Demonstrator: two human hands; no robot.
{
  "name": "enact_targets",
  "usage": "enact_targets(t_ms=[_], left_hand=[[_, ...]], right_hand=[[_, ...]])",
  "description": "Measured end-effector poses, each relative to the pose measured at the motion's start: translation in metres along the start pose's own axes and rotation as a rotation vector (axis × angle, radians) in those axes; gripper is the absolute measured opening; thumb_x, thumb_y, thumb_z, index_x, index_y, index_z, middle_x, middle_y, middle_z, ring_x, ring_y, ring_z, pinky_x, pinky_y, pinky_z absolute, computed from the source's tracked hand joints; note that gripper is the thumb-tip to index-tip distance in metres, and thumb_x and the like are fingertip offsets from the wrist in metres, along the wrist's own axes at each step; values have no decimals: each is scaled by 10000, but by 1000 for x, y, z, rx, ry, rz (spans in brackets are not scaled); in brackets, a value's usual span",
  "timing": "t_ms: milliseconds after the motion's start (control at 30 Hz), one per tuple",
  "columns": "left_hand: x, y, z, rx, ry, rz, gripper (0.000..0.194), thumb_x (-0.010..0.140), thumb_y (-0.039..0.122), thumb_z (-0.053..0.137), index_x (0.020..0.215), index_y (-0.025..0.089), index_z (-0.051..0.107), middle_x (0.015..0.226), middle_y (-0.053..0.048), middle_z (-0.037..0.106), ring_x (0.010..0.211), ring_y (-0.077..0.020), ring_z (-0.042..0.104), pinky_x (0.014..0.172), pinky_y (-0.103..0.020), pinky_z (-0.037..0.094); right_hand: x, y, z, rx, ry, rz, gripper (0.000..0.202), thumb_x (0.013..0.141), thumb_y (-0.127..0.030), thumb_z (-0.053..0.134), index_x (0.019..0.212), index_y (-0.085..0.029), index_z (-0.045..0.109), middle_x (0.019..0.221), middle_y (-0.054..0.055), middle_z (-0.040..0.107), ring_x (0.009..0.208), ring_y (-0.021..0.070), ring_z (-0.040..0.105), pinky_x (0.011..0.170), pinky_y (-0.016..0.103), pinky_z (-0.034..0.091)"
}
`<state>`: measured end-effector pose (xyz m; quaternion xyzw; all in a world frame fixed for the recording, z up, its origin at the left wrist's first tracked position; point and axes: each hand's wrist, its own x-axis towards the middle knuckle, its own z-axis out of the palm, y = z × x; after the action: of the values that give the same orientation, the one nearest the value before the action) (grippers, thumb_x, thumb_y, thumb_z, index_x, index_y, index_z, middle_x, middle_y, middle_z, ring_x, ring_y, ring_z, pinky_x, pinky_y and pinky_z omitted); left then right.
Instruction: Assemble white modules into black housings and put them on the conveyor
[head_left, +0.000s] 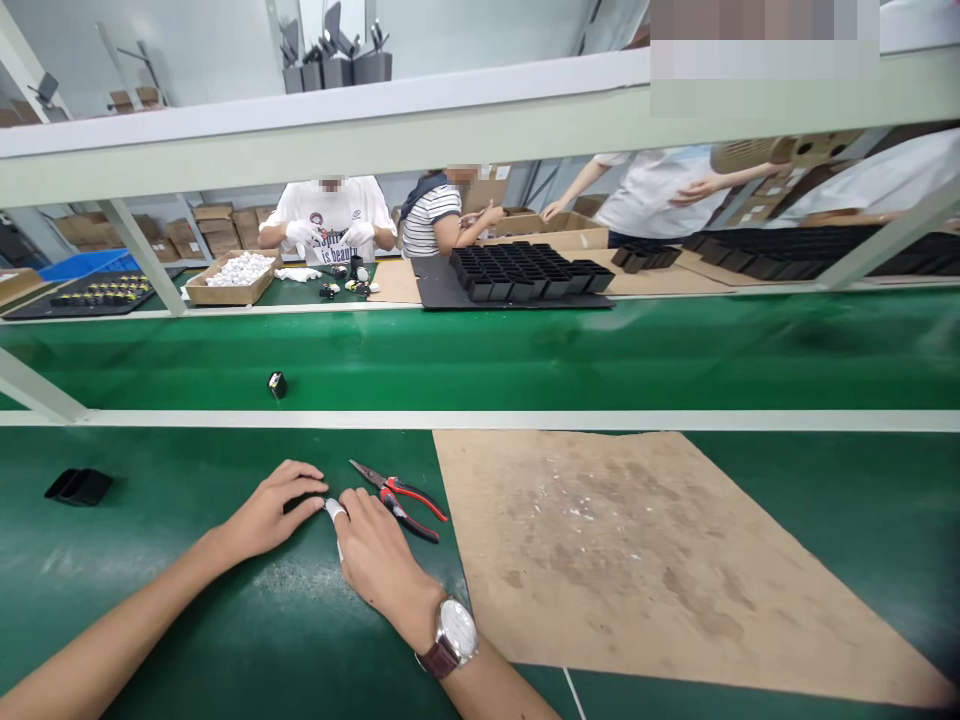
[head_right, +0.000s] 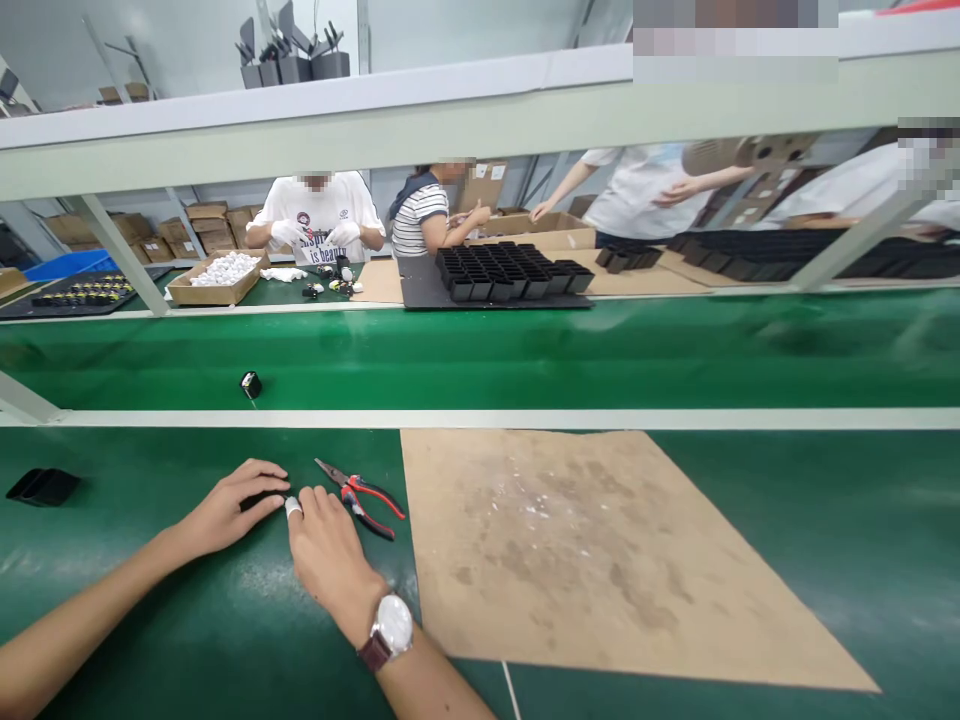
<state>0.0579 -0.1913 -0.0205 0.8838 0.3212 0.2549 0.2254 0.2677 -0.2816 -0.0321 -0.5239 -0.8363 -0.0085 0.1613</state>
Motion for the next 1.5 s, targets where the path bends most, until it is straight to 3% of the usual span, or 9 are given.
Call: enact_targets(t_ms=[133, 267, 400, 567, 767, 933, 1167, 1367, 1500], left_hand=[[-16, 4, 3, 30, -17, 64, 206, 1071, 275, 582, 1121, 233, 777, 1273, -121, 710, 1169, -254, 651, 1007, -436, 567], [-21, -2, 2, -51, 44, -21, 225, 1079, 316, 567, 1058, 232, 775, 1206, -109, 729, 1110, -242, 673, 959, -405, 580], [-24, 0, -1, -204, 85, -137, 288, 1069, 390, 585, 907, 217, 750, 1075, -86, 729, 983, -215, 695, 905, -359, 573], [-29, 2, -8, -397, 21, -218, 351, 1051, 435, 616, 815, 196, 718, 985, -68, 682, 864, -182, 671, 775, -290, 547], [-31, 0, -12, -443, -23, -199, 300, 1061, 376, 607, 851, 216, 749, 1014, -66, 658, 836, -167, 647, 722, -264, 520], [-31, -9, -16, -411, -35, -166, 284, 1054, 345, 615, 840, 215, 749, 1078, -84, 677, 926, -196, 667, 718, -258, 521], [-35, -37, -27, -312, 64, -281, 271, 1039, 363, 639, 855, 214, 770, 1109, -91, 689, 927, -195, 670, 736, -262, 508], [-36, -43, -35, -331, -31, -324, 296, 1059, 380, 601, 881, 209, 766, 1109, -81, 686, 764, -146, 593, 632, -251, 430], [-36, -45, -39, -372, -92, -386, 274, 1057, 399, 608, 950, 224, 789, 1135, -74, 690, 641, -98, 477, 571, -240, 364]], right_hand=[[0, 1, 1, 5, 4, -56, 282, 867, -13, 646, 1122, -132, 651, 1066, 100, 619, 998, 264, 555, 859, 402, 502], [0, -1, -1, 49, 58, -106, 318, 877, 4, 639, 1164, -133, 644, 1093, 91, 613, 971, 249, 544, 818, 385, 498], [-2, -4, 0, 114, 179, -186, 279, 860, 22, 602, 1077, -146, 658, 1092, 101, 612, 931, 251, 529, 734, 375, 484], [-3, -5, 1, 146, 230, -240, 264, 840, 5, 559, 1020, -155, 666, 1103, 125, 614, 931, 254, 511, 717, 372, 493], [-4, -7, 0, 168, 312, -259, 262, 874, -24, 481, 1002, -149, 673, 1089, 134, 622, 923, 255, 488, 711, 377, 514], [-6, -8, 2, 154, 284, -216, 215, 890, -36, 516, 976, -161, 669, 1086, 128, 609, 940, 253, 509, 714, 366, 511], [-5, 6, 14, -83, 177, 76, 357, 822, 47, 562, 1117, -129, 661, 1128, 141, 617, 964, 282, 555, 758, 407, 562], [-11, 4, 22, -140, 127, 129, 465, 823, 68, 562, 1230, -143, 642, 1231, 163, 631, 1077, 314, 583, 901, 469, 573], [-14, 3, 23, -146, 121, 111, 501, 839, 62, 544, 1292, -136, 627, 1228, 165, 648, 1089, 322, 597, 895, 459, 576]])
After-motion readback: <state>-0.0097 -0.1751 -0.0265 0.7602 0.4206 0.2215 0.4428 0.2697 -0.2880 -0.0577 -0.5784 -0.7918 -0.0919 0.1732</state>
